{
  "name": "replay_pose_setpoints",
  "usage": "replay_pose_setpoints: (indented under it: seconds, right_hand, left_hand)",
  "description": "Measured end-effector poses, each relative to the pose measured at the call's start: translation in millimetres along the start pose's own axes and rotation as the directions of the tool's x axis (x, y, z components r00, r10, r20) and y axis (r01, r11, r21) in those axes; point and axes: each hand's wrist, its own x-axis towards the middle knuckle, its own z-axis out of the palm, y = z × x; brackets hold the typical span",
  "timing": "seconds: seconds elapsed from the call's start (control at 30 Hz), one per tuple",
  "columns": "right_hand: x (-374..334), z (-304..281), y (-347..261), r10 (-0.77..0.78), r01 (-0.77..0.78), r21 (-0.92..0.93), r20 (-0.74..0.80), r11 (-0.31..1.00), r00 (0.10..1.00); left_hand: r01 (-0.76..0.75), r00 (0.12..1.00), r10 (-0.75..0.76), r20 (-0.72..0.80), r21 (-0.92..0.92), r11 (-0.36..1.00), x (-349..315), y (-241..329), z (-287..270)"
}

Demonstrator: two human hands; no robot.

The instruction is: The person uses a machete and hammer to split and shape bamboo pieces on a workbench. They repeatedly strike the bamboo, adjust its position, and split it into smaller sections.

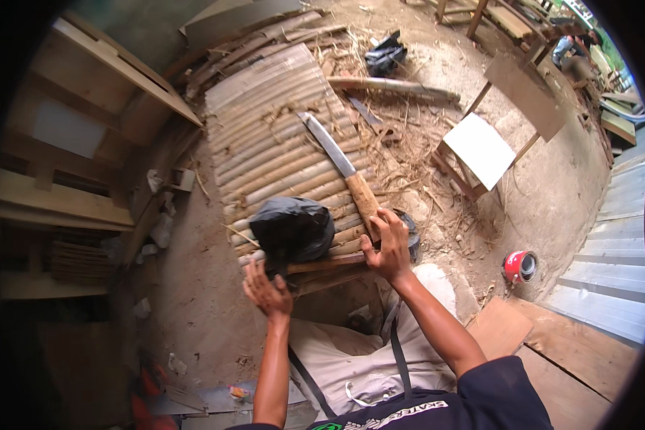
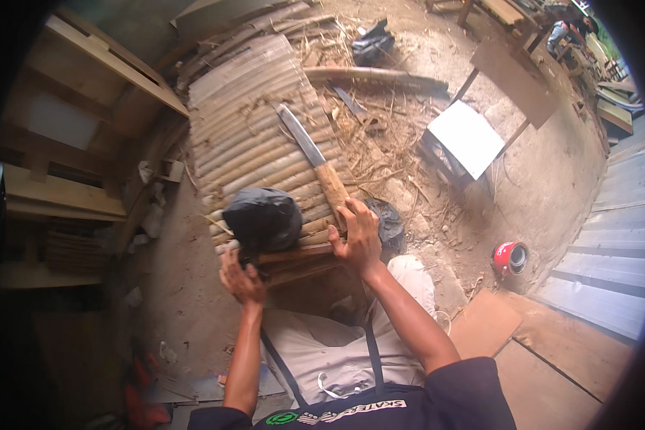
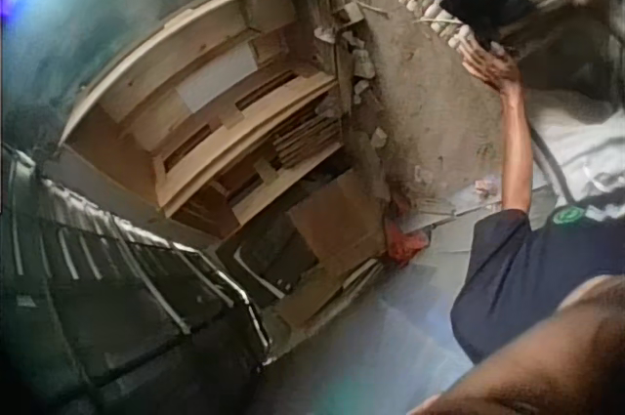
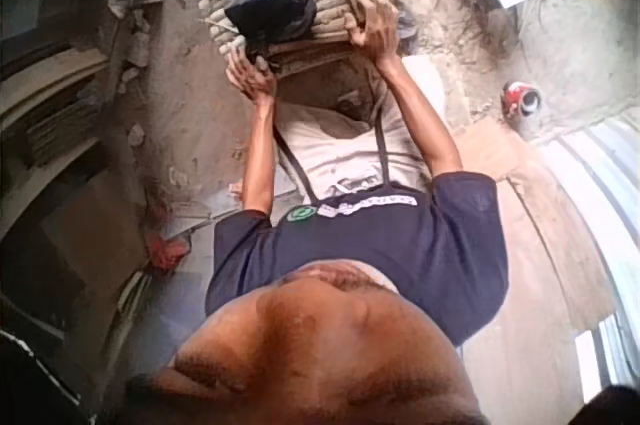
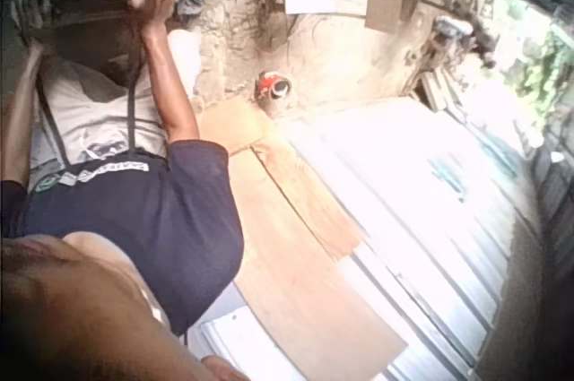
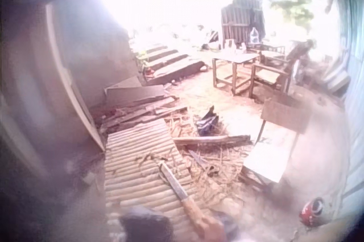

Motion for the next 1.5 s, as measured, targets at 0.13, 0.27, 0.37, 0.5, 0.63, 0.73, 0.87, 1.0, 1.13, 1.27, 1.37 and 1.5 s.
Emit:
replay_pose_setpoints:
  seconds: [0.13, 0.27, 0.37, 0.5, 0.63, 0.73, 0.87, 1.0, 1.13, 1.27, 1.37, 1.5]
  right_hand:
    - [15, -39, -37, 0.039, -0.040, -0.109, -0.007, 0.993, 0.999]
    - [29, -138, -99, 0.208, -0.207, -0.021, 0.122, 0.978, 0.970]
    - [38, -219, -158, 0.424, -0.449, 0.131, 0.179, 0.884, 0.888]
    - [48, -297, -195, 0.490, -0.516, 0.180, 0.171, 0.838, 0.855]
    - [44, -328, -172, 0.644, -0.670, 0.244, 0.186, 0.701, 0.742]
    - [47, -343, -130, 0.698, -0.760, -0.002, 0.397, 0.650, 0.596]
    - [95, -373, -68, 0.446, -0.487, -0.149, 0.682, 0.861, 0.580]
    - [147, -414, -21, 0.395, -0.483, -0.025, 0.614, 0.875, 0.684]
    - [164, -443, 33, 0.555, -0.582, -0.101, 0.468, 0.807, 0.688]
    - [167, -439, 80, 0.593, -0.675, 0.007, 0.471, 0.738, 0.653]
    - [169, -429, 90, 0.613, -0.701, 0.022, 0.468, 0.712, 0.637]
    - [179, -421, 88, 0.590, -0.771, 0.184, 0.544, 0.609, 0.596]
  left_hand:
    - [0.275, 0.882, -0.226, 0.413, -0.064, 0.959, 15, 19, -52]
    - [0.328, 0.895, -0.223, 0.385, -0.233, 0.915, 5, 63, -144]
    - [0.544, 0.827, -0.341, 0.447, -0.480, 0.689, -15, 107, -215]
    - [0.694, 0.719, -0.383, 0.581, -0.561, 0.452, -52, 160, -278]
    - [0.718, 0.682, -0.249, 0.687, -0.565, 0.407, -60, 191, -296]
    - [0.671, 0.678, -0.154, 0.718, -0.520, 0.529, -39, 203, -292]
    - [0.607, 0.777, -0.189, 0.601, -0.635, 0.479, 27, 227, -268]
    - [0.707, 0.704, -0.390, 0.594, -0.641, 0.299, 96, 279, -249]
    - [0.561, 0.826, -0.219, 0.519, -0.723, 0.403, 122, 351, -246]
    - [0.529, 0.833, 0.000, 0.553, -0.796, 0.292, 115, 407, -250]
    - [0.577, 0.800, -0.022, 0.600, -0.759, 0.301, 116, 428, -243]
    - [0.641, 0.750, -0.055, 0.659, -0.704, 0.305, 142, 435, -217]
